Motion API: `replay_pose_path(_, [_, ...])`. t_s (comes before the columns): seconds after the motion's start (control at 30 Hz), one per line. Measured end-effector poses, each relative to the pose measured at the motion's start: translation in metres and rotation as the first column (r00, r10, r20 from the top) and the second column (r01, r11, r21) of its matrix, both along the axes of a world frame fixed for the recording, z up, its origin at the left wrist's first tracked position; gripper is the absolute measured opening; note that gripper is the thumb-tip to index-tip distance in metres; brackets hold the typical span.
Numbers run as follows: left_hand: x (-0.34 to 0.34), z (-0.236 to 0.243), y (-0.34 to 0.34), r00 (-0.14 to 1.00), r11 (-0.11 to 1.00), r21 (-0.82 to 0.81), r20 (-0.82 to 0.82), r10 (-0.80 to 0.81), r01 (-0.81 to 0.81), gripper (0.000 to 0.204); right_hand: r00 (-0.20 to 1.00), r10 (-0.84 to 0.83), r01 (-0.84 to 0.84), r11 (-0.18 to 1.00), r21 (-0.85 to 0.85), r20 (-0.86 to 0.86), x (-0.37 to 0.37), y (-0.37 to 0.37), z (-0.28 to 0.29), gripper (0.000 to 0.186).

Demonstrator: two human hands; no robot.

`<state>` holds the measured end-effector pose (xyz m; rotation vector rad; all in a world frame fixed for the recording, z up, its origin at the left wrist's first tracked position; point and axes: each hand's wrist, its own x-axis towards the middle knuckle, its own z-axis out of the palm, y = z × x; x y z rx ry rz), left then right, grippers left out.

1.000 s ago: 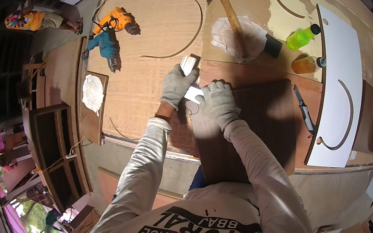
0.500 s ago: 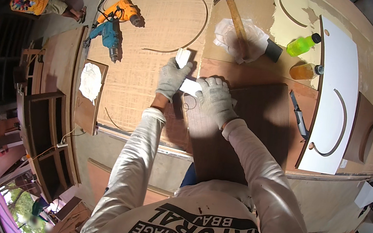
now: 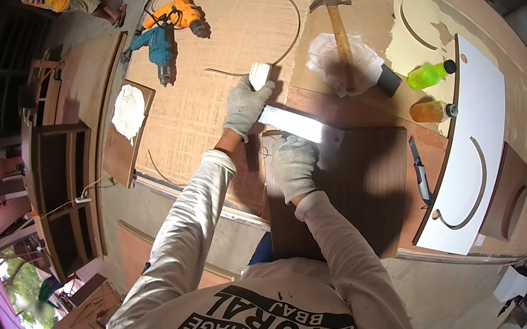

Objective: The person applies a laminate edge strip to a wooden board, using a square to measure and a utility knife to trim the excess material.

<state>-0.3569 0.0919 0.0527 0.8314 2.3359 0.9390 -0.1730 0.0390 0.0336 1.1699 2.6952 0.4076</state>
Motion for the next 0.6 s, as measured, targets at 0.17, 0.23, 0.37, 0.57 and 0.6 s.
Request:
replay_pose_path(0.17, [0.008,0.002,-0.001,1.000,0.998,-0.067,0.006,-0.020,0.020,0.063,0.993,-0.023,-0.009,0.964,-0.266,-0.118,-0.007,0.004,-0.010,0.034])
replay_pose_path(0.23, [0.009,0.003,0.002,0.998,0.998,-0.058,0.052,-0.032,0.035,0.066,0.941,-0.109,-0.018,0.929,-0.370,-0.321,-0.004,0.007,-0.015,0.032])
replay_pose_path(0.37, [0.005,0.000,-0.007,1.000,0.998,-0.056,-0.016,-0.019,0.019,0.066,0.814,-0.180,-0.048,0.927,-0.372,-0.553,-0.007,0.000,0.009,0.027])
replay_pose_path(0.57, [0.003,-0.005,-0.009,0.995,0.990,-0.099,-0.039,0.096,-0.099,0.067,0.979,-0.016,-0.063,0.922,-0.383,-0.201,-0.009,0.009,0.015,0.028])
replay_pose_path(0.6, [0.002,-0.005,-0.009,0.994,0.991,-0.086,-0.039,0.098,-0.101,0.066,0.975,-0.004,-0.082,0.923,-0.376,-0.223,-0.011,0.010,0.013,0.029])
